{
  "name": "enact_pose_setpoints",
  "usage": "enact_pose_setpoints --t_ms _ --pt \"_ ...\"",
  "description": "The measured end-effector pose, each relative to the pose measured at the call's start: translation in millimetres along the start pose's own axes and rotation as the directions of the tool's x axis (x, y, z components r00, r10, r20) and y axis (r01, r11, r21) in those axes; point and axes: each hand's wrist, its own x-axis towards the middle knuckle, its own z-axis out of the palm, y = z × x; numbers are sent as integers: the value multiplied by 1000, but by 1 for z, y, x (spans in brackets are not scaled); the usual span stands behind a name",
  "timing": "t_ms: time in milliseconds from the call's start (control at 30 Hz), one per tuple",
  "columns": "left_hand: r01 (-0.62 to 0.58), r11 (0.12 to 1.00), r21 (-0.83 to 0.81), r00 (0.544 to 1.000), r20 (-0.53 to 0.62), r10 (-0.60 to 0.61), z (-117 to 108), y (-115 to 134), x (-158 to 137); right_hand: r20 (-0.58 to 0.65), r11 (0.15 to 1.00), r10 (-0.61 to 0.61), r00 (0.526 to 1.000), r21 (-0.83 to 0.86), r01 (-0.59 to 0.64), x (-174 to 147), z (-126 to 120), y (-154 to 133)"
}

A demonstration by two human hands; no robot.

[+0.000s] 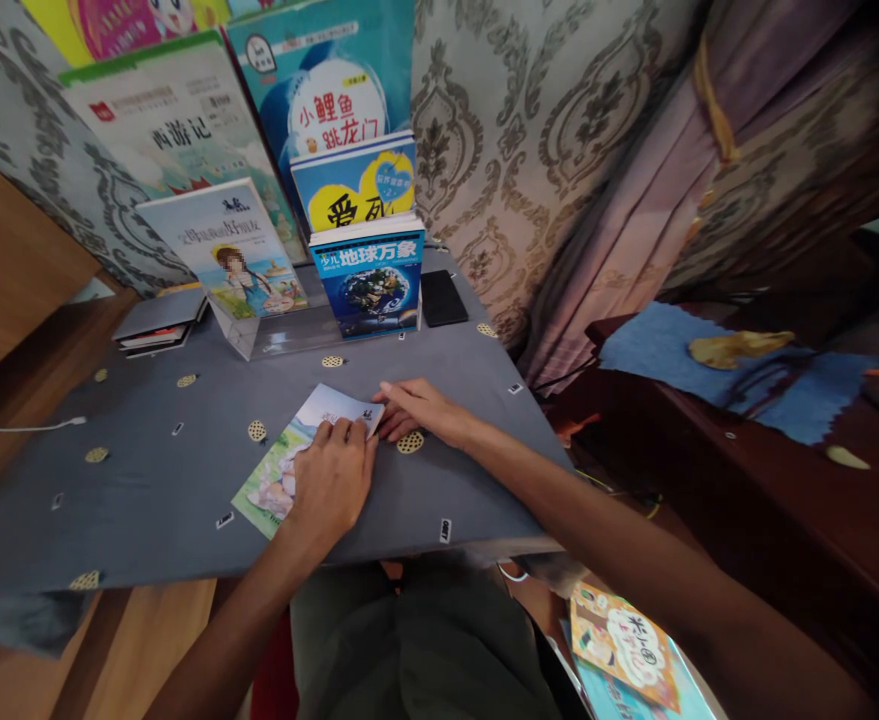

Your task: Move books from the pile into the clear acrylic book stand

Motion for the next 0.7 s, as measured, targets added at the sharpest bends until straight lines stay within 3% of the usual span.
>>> enact_pose_setpoints --t_ms 433,700 --pt "5 1000 -10 1000 15 -5 -3 2 3 30 999 8 1000 44 -9 -1 0 -2" --pt "-35 999 -7 998 -54 34 -1 -1 4 32 1000 -2 999 15 1 -1 -1 0"
